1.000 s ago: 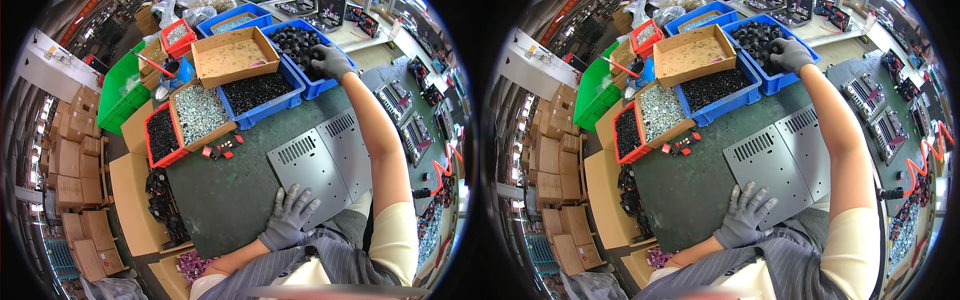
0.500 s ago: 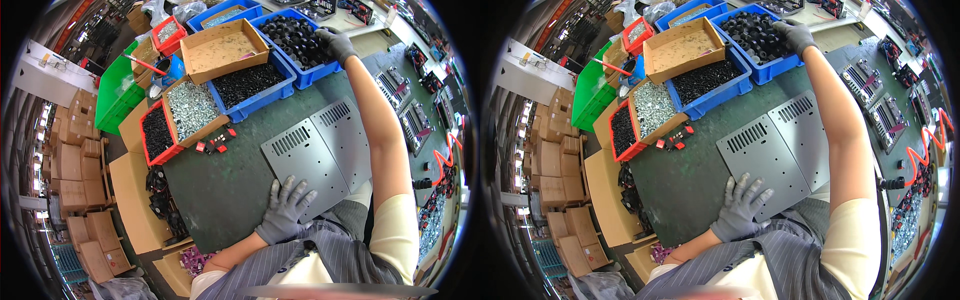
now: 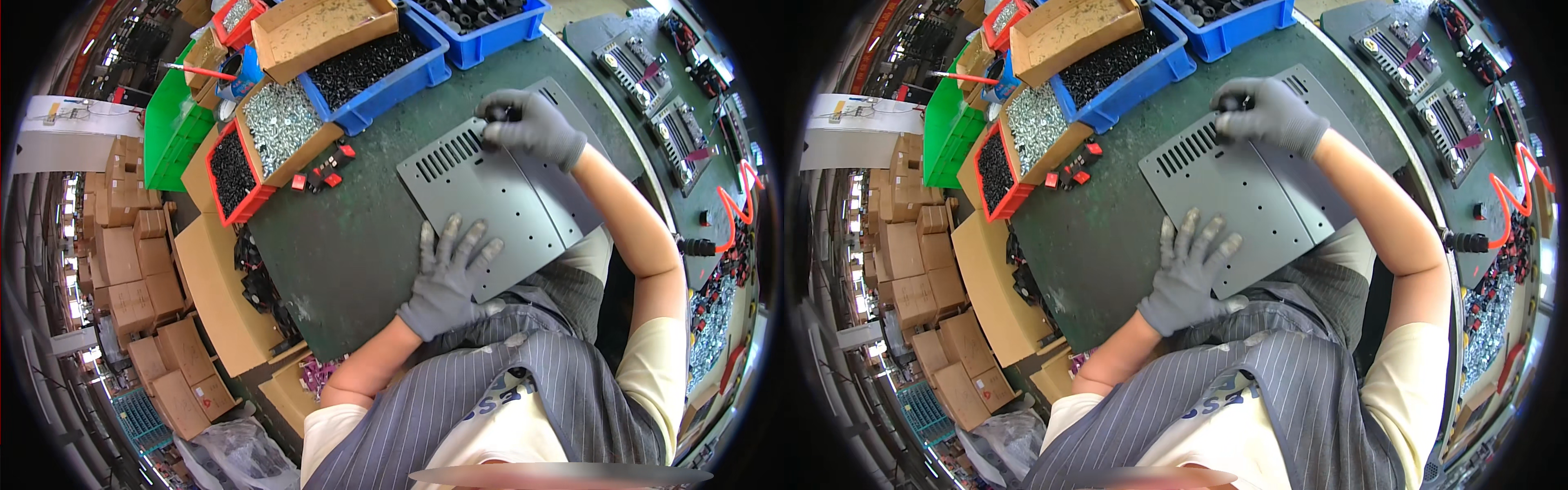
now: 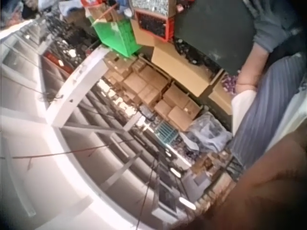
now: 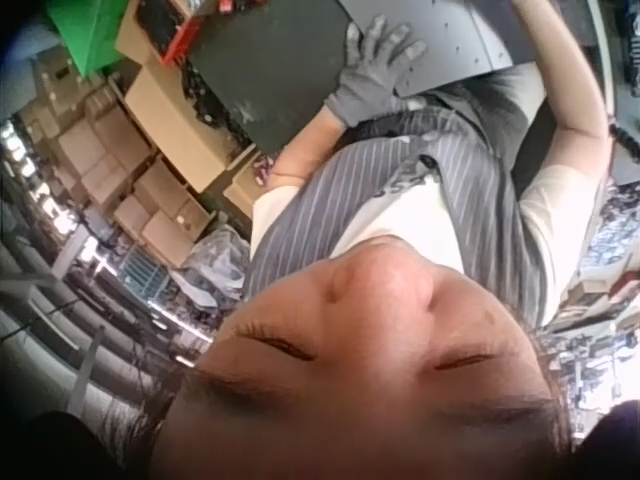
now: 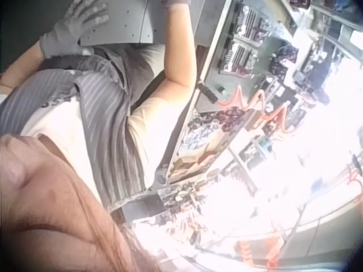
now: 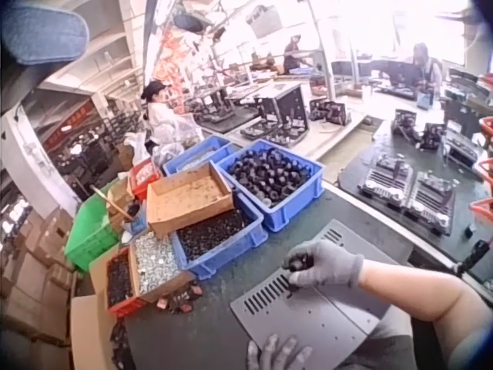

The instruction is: The recorder assembles and fastens components of a metal electronic housing using a pneumatic screwdriver.

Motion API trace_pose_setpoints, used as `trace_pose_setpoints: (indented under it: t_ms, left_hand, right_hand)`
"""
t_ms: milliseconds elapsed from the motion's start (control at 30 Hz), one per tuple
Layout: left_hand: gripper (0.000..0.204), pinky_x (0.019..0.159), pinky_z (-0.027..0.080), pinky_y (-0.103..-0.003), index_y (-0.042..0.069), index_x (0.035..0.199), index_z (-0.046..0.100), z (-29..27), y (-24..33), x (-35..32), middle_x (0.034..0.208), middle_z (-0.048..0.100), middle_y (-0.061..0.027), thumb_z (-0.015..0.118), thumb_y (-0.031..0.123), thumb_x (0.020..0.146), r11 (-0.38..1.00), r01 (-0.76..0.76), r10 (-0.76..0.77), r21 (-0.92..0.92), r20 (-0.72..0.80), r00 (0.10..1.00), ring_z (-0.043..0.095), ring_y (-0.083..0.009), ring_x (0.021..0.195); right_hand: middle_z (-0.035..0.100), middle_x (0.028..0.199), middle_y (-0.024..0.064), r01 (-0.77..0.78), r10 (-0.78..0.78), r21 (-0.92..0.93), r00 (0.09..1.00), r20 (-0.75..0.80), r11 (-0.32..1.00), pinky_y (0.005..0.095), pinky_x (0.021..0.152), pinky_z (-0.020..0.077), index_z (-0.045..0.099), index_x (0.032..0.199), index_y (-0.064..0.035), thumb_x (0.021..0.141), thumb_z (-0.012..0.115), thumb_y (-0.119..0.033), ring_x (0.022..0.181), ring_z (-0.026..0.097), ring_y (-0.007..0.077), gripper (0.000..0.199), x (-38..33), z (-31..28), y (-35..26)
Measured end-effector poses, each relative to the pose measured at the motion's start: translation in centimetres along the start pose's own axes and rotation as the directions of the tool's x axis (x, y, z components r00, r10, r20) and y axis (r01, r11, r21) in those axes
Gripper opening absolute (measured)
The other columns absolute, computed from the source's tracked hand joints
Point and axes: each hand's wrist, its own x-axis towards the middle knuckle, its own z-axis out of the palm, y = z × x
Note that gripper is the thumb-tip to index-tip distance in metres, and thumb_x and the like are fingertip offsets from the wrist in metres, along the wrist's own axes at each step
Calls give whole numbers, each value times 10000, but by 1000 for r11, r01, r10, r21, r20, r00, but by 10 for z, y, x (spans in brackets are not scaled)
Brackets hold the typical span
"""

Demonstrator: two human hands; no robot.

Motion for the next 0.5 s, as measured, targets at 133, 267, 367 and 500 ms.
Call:
trace_pose_setpoints:
  t_ms: [133, 267, 367, 500]
  left_hand:
    - [1073, 1080, 43, -577, 21, 1384, 261, -11, -20, 16, 1392, 292, -218, 588, 711, 631, 993, 21, -39, -117, -149, 988, 195, -416, 1325]
    - [1097, 1102, 90, -512, 9, 1404, 193, -18, -39, 51, 1387, 300, -206, 694, 588, 617, 997, 38, -54, -74, -229, 972, 206, -379, 1330]
    - [1119, 1112, 97, -483, 8, 1403, 184, -18, -37, 77, 1386, 307, -199, 748, 532, 589, 998, 15, -27, -57, -210, 977, 228, -351, 1330]
    - [1059, 1120, 120, -455, 47, 1387, 273, -10, -34, 106, 1363, 357, -199, 747, 549, 584, 999, -37, 39, 16, -188, 981, 265, -339, 1321]
  right_hand:
    - [568, 851, 109, 208, -179, -471, 978, 106, 857, 385, 672, 492, 618, 919, -81, 674, 677, -244, 785, 593, 310, 300, -30, 23, -19]
    - [540, 1024, 158, 242, -174, -589, 970, 170, 771, 415, 732, 483, 548, 1135, -102, 671, 696, -354, 867, 580, 347, 549, -51, 18, -21]
    - [477, 1191, 186, 216, -149, -734, 976, 157, 644, 439, 852, 434, 408, 1304, -69, 639, 697, -511, 1019, 508, 369, 849, -68, -2, -20]
    - [465, 1223, 184, 152, -185, -794, 981, 51, 589, 456, 930, 374, 409, 1294, -17, 655, 632, -618, 1106, 450, 361, 905, -92, -12, -10]
